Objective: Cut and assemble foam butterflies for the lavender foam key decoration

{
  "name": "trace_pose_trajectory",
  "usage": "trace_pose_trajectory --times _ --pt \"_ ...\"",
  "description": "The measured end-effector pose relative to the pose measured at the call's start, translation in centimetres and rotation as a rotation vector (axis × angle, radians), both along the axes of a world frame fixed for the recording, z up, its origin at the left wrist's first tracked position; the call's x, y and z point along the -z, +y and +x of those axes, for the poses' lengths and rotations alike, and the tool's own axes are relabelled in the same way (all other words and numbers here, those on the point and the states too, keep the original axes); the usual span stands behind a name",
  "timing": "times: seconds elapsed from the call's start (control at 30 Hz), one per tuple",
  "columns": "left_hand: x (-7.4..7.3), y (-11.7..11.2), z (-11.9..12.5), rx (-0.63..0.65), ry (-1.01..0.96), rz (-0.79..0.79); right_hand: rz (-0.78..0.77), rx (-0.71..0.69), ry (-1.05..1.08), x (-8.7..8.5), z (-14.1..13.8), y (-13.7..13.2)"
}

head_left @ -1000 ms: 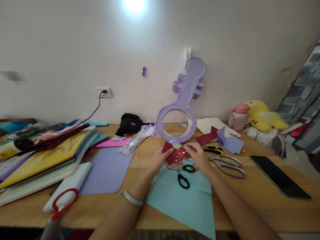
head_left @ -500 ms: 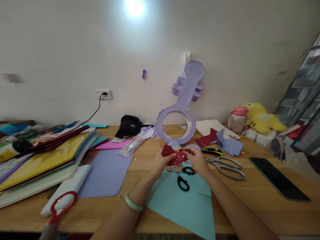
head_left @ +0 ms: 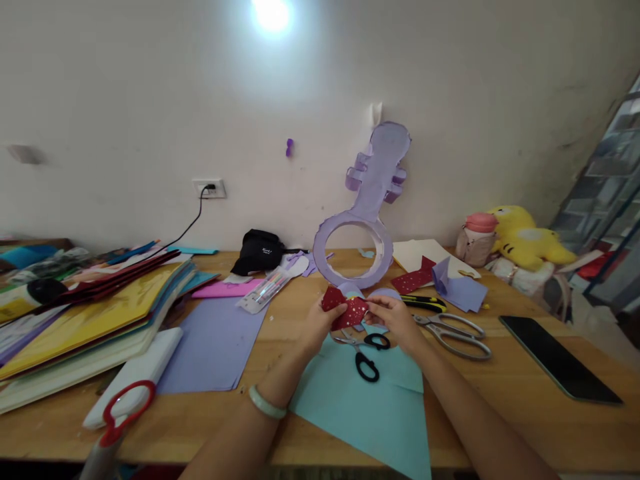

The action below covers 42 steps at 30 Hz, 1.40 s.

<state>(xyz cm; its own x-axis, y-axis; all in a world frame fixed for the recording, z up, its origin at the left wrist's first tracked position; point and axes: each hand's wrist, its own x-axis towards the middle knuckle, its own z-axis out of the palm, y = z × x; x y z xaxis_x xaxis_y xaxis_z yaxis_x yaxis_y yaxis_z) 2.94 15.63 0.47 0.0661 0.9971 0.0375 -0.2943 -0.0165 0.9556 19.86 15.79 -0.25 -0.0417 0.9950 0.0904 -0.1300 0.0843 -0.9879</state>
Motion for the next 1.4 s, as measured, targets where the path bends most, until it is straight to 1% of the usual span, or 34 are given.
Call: trace_pose_trajectory --times 0.07,0.17,0.23,0.27,0.3,0.33,0.4,0.47,0.53,0.6,0.67,0.77,0.9,1.03,1.17,1.3,1.4 --pt "0.7 0.4 0.2 -0.003 -0.081 -0.014 -0.004 0.006 -0.01 0.1 0.2 0.2" --pt "1.3 1.1 0.0 -0.102 -0.102 -0.068 -0.004 0.017 -0.046 0.1 0.6 0.5" --pt "1.1 1.3 -0.5 -0.172 -0.048 -0.066 0.002 0.013 -0.083 -0.1 0.9 0.6" --pt "0.7 1.3 -0.9 -0.176 -0.005 -0.034 0.006 0.005 -0.104 -0.3 1.0 0.6" --pt "0.3 1.2 -1.2 -0.152 0.046 0.012 0.012 -0.007 -0.126 -0.4 1.1 0.5" --pt "-0.2 1.0 -1.6 -0.096 0.107 0.06 0.018 -0.022 -0.148 -0.5 1.2 0.4" --pt "-1.2 0.5 -2.0 0.092 0.265 0.111 0.032 -0.059 -0.192 -0.5 1.1 0.2" --pt "-1.8 0.1 -2.1 0.285 0.394 0.081 0.049 -0.09 -0.234 -0.4 0.9 0.1" --pt "-1.9 0.0 -2.0 0.388 0.469 0.037 0.07 -0.104 -0.273 -0.3 0.8 0.1" --pt "-1.7 0.0 -1.7 0.418 0.49 0.021 0.08 -0.116 -0.324 -0.1 0.8 0.2" --pt "-1.4 0.1 -1.6 0.417 0.502 0.016 0.066 -0.155 -0.382 0.0 0.9 0.2" --pt "-1.0 0.1 -1.6 0.431 0.52 0.005 0.025 -0.256 -0.438 0.1 1.2 0.0" --pt "-0.5 0.1 -1.7 0.518 0.548 0.0 0.003 -0.367 -0.471 0.2 1.5 -0.1" --pt "-0.1 0.2 -1.7 0.537 0.548 0.035 0.03 -0.391 -0.502 0.6 1.7 0.1" --pt "-0.4 0.2 -1.7 0.556 0.572 0.112 0.067 -0.416 -0.508 0.6 1.9 0.1" --pt "-1.0 -0.2 -1.6 0.538 0.641 0.206 -0.021 -0.464 -0.541 -0.3 1.9 -0.3" --pt "-1.1 -0.4 -1.6 0.534 0.718 0.251 -0.09 -0.467 -0.566 -1.1 1.7 -0.7"
